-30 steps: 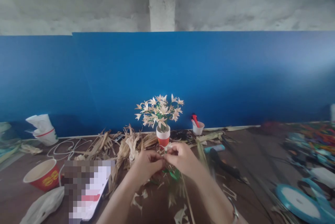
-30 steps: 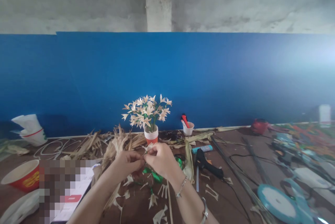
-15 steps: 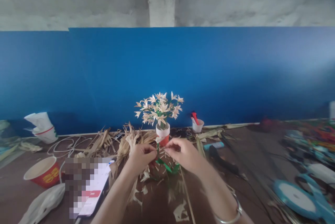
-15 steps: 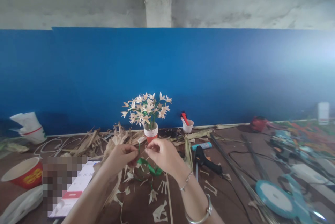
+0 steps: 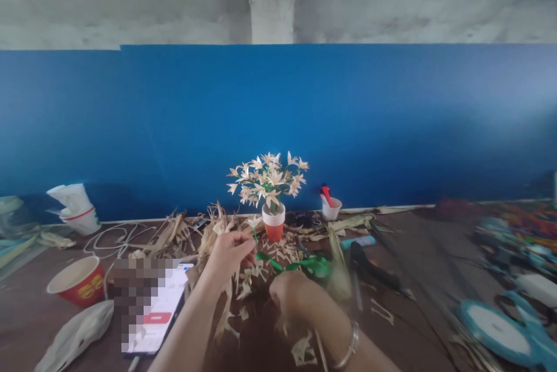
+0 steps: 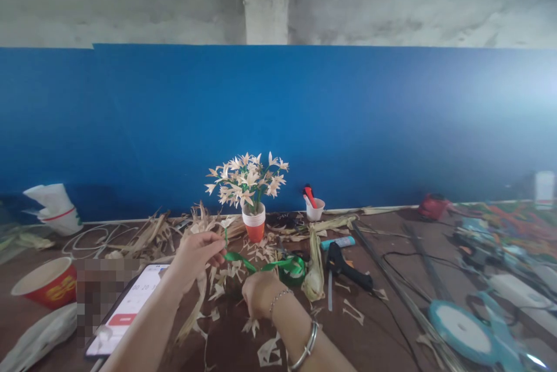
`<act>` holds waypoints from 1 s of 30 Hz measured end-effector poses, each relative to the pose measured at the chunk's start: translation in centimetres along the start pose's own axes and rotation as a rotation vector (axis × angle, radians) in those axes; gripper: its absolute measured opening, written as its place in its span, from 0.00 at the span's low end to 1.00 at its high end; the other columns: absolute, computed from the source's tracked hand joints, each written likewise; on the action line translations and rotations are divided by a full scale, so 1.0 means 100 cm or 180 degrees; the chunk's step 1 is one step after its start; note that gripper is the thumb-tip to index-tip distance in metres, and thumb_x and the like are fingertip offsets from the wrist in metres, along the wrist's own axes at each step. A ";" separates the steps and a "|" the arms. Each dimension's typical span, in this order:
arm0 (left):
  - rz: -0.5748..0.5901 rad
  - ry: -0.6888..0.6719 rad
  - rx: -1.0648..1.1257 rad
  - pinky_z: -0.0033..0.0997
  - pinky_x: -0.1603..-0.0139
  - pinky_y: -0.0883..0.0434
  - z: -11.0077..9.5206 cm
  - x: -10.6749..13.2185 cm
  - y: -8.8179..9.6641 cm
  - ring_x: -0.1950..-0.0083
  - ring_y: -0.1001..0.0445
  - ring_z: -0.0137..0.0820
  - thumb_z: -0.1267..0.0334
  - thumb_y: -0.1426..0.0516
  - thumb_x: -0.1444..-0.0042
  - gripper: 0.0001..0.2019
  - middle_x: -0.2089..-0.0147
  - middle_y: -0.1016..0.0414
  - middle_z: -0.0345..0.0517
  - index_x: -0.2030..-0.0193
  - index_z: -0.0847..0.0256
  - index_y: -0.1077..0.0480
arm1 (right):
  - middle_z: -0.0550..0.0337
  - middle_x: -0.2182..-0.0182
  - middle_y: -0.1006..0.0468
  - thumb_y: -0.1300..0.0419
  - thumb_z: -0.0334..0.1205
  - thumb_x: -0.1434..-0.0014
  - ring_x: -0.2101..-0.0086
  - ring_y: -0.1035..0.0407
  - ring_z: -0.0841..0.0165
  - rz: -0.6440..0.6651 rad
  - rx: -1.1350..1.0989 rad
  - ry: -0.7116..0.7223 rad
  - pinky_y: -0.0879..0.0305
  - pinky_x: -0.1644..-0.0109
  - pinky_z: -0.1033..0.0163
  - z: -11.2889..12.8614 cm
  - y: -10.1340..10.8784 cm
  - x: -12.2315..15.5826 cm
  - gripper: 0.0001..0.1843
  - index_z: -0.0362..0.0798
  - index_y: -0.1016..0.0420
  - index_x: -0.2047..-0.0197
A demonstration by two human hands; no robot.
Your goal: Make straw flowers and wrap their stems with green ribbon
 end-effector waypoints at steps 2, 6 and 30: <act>-0.0027 -0.0011 0.0009 0.22 0.79 0.35 -0.001 0.000 0.001 0.80 0.31 0.24 0.65 0.42 0.57 0.06 0.82 0.29 0.38 0.81 0.63 0.30 | 0.72 0.96 0.52 0.40 0.18 0.73 0.86 0.44 0.74 -0.0053 -0.0029 -0.0017 0.48 0.77 0.68 0.001 0.009 0.012 0.21 0.46 0.46 0.98; -0.0065 -0.0020 0.0053 0.22 0.79 0.35 0.000 -0.001 0.003 0.81 0.31 0.24 0.64 0.42 0.57 0.06 0.82 0.28 0.39 0.80 0.63 0.30 | 0.69 0.88 0.32 0.37 0.26 0.64 0.84 0.39 0.75 0.0174 -0.0767 0.0340 0.47 0.79 0.71 -0.004 0.032 0.048 0.08 0.48 0.26 0.83; 0.0446 0.0182 0.0668 0.22 0.80 0.35 -0.010 0.026 -0.032 0.80 0.29 0.26 0.63 0.39 0.59 0.07 0.81 0.26 0.42 0.78 0.65 0.28 | 0.64 0.76 0.30 0.36 0.40 0.52 0.77 0.39 0.74 -0.1803 -0.3576 0.0724 0.43 0.72 0.68 -0.017 0.079 0.053 0.08 0.44 0.27 0.70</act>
Point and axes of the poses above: each hand's wrist, its own x-axis away from the middle knuckle, its own y-axis out of the back of the hand, z = x × y, the point moved 6 cm from there along -x, towards the middle knuckle
